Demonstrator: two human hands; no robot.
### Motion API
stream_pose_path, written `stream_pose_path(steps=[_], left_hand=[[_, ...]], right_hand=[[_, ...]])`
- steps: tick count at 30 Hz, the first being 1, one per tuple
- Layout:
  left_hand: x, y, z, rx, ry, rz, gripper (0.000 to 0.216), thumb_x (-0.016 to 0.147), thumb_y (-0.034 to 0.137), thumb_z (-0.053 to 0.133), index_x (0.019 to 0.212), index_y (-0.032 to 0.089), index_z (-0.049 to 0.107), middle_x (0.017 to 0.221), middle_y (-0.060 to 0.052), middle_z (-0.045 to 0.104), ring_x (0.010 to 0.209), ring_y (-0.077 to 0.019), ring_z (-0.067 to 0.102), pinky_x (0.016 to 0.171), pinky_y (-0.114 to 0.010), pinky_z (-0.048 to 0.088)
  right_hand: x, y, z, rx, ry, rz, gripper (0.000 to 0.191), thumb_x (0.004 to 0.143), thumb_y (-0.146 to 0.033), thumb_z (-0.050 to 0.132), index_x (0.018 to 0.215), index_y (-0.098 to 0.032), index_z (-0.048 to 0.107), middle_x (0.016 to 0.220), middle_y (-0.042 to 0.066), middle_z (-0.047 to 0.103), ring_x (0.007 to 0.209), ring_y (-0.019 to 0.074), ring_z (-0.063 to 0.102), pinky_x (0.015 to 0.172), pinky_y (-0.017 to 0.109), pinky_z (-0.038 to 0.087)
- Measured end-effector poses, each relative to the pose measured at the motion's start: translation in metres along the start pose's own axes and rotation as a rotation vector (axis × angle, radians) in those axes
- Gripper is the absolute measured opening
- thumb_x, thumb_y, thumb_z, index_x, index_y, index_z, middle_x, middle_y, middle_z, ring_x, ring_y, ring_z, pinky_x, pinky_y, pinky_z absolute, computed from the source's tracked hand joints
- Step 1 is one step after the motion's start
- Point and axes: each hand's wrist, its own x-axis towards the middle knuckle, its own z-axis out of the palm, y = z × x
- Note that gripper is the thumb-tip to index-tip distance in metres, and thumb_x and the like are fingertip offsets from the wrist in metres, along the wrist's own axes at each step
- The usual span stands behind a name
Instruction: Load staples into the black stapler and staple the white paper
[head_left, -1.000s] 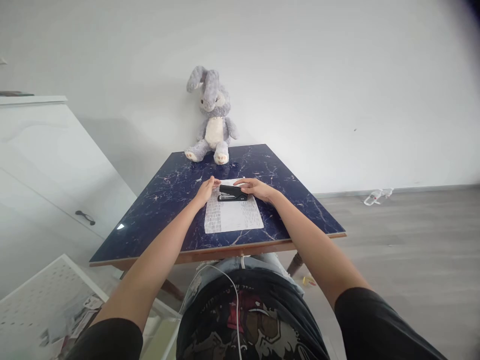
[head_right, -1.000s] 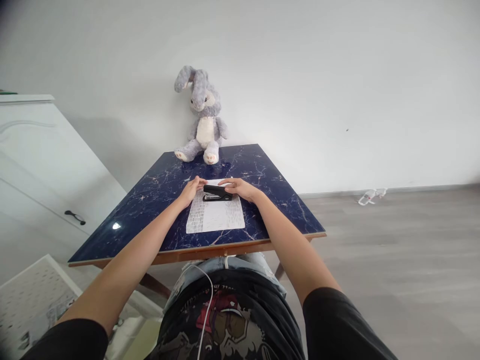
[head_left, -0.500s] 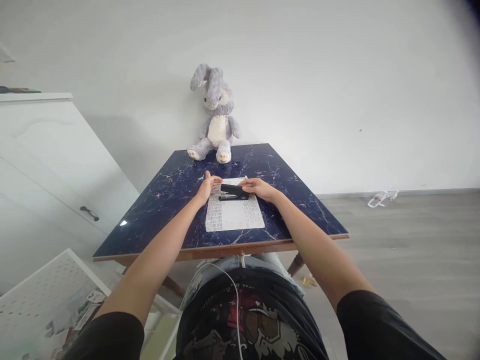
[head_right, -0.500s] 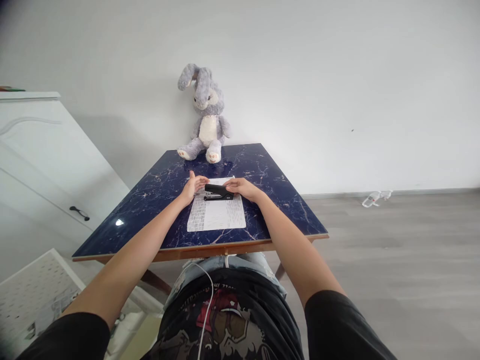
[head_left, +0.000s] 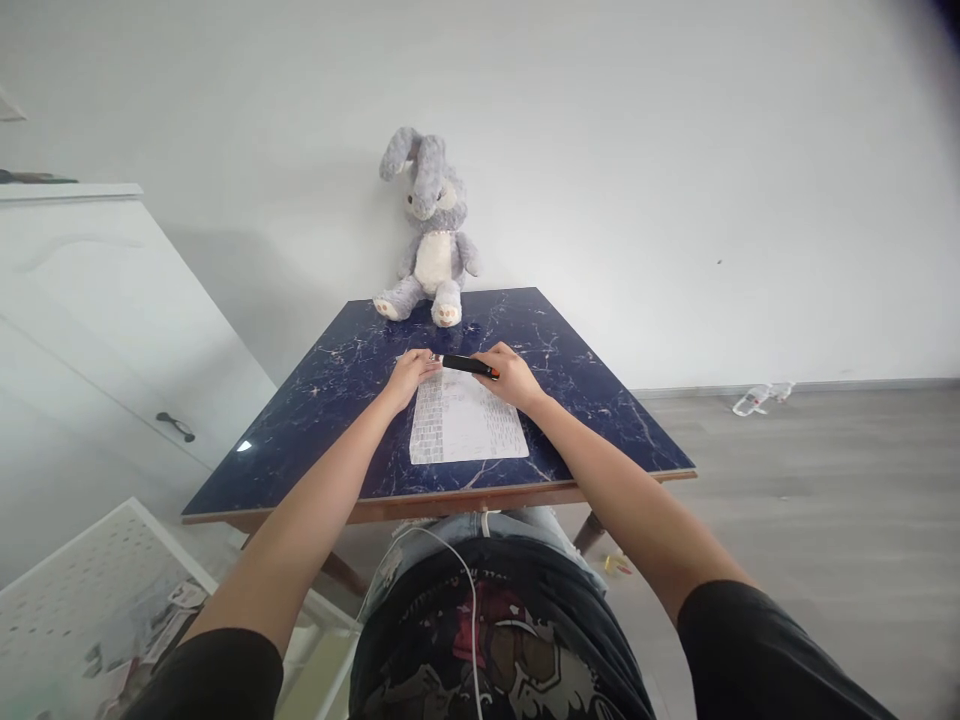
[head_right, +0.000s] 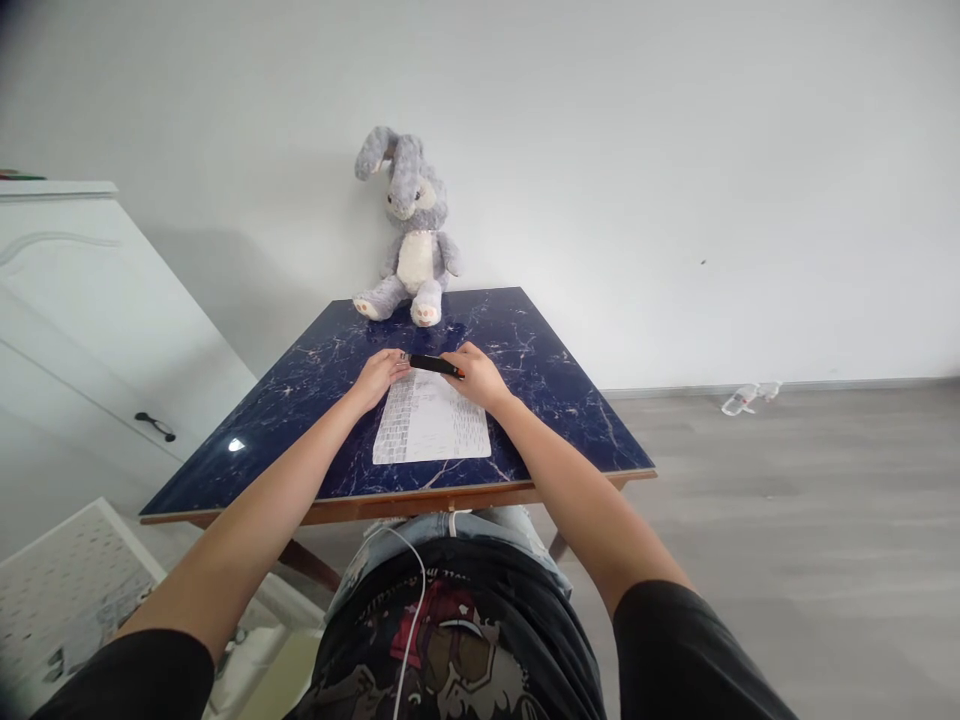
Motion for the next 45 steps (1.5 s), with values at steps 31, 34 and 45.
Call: stream_pose_path(steps=[31, 34, 45], left_hand=[[-0.014, 0.026, 0.001, 0.139, 0.074, 0.295, 0.044, 0.078, 0.049, 0.085, 0.103, 0.019, 0.064, 0.086, -0.006, 0.077, 0.045, -0.0068, 0.049, 0.042, -0.022, 0.035], [-0.02, 0.031, 0.006, 0.138, -0.025, 0.325, 0.046, 0.08, 0.049, 0.083, 0.107, 0.02, 0.062, 0.092, -0.007, 0.079, 0.043, -0.0055, 0.046, 0.043, -0.023, 0.035], [-0.038, 0.039, 0.021, 0.258, -0.273, 0.207, 0.056, 0.072, 0.053, 0.09, 0.109, 0.019, 0.065, 0.092, -0.01, 0.082, 0.043, -0.0085, 0.052, 0.038, -0.021, 0.032]], right_hand=[[-0.001, 0.011, -0.001, 0.232, -0.099, 0.46, 0.033, 0.069, -0.036, 0.087, 0.095, -0.016, 0.081, 0.086, 0.005, 0.076, 0.073, 0.0201, 0.063, 0.069, 0.031, 0.045], [0.0, 0.01, 0.001, 0.267, -0.185, 0.415, 0.029, 0.069, -0.039, 0.088, 0.086, -0.017, 0.079, 0.079, 0.004, 0.073, 0.071, 0.0194, 0.062, 0.068, 0.03, 0.044], [0.009, -0.017, 0.0, 0.287, 0.066, 0.018, 0.037, 0.093, -0.049, 0.077, 0.122, -0.025, 0.078, 0.109, 0.01, 0.067, 0.104, 0.027, 0.061, 0.098, 0.045, 0.049]])
